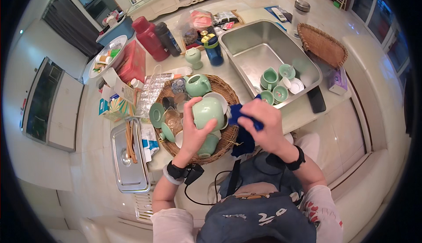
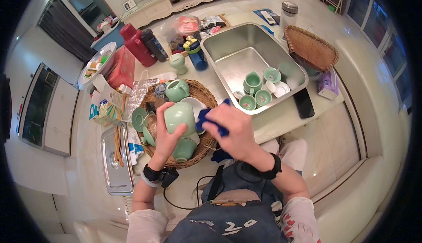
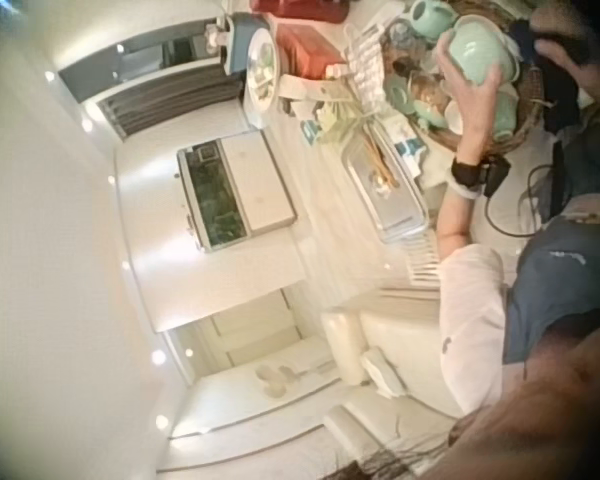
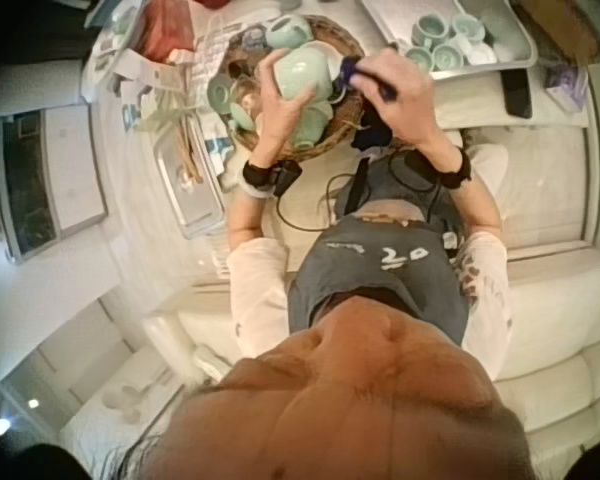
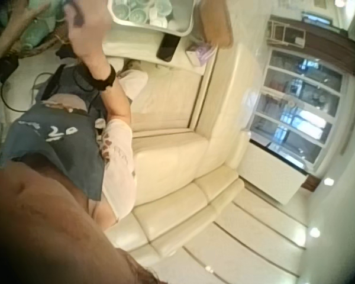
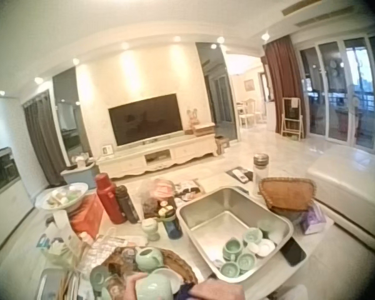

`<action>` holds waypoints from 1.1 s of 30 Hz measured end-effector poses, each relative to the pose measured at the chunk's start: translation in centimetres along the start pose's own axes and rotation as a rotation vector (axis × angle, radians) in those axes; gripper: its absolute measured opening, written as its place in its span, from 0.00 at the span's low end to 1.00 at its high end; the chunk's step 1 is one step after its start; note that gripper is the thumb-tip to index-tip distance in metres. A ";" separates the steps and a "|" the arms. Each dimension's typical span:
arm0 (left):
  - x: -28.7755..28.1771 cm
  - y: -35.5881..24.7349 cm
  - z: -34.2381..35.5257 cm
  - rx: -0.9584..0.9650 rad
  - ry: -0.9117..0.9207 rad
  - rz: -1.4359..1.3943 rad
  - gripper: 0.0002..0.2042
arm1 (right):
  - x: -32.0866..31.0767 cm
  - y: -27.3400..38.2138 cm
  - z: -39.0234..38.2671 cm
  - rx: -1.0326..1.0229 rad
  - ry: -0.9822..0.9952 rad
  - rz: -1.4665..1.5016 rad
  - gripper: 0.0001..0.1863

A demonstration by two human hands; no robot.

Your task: The person dries tea set items including cups and a teapot using a cloth and places them into a woven basket.

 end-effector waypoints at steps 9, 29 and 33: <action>2.4 -3.1 -1.5 0.308 0.001 0.252 0.47 | 3.9 -0.8 0.7 0.174 0.237 0.140 0.06; 6.0 0.6 0.0 -0.155 -0.175 -0.823 0.29 | 4.0 2.4 -2.2 0.043 -0.114 0.002 0.11; 9.6 1.1 -1.0 -0.142 -0.055 -0.934 0.27 | 2.8 0.8 -1.2 -0.037 -0.180 -0.146 0.09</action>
Point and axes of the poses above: each hand's wrist, its own z-axis towards the middle knuckle, its own x-axis out of the palm, y = z × x, the point moved 5 cm from there along z, towards the middle knuckle, and after that the axes turned 14 degrees about -x, right-handed, at the moved point
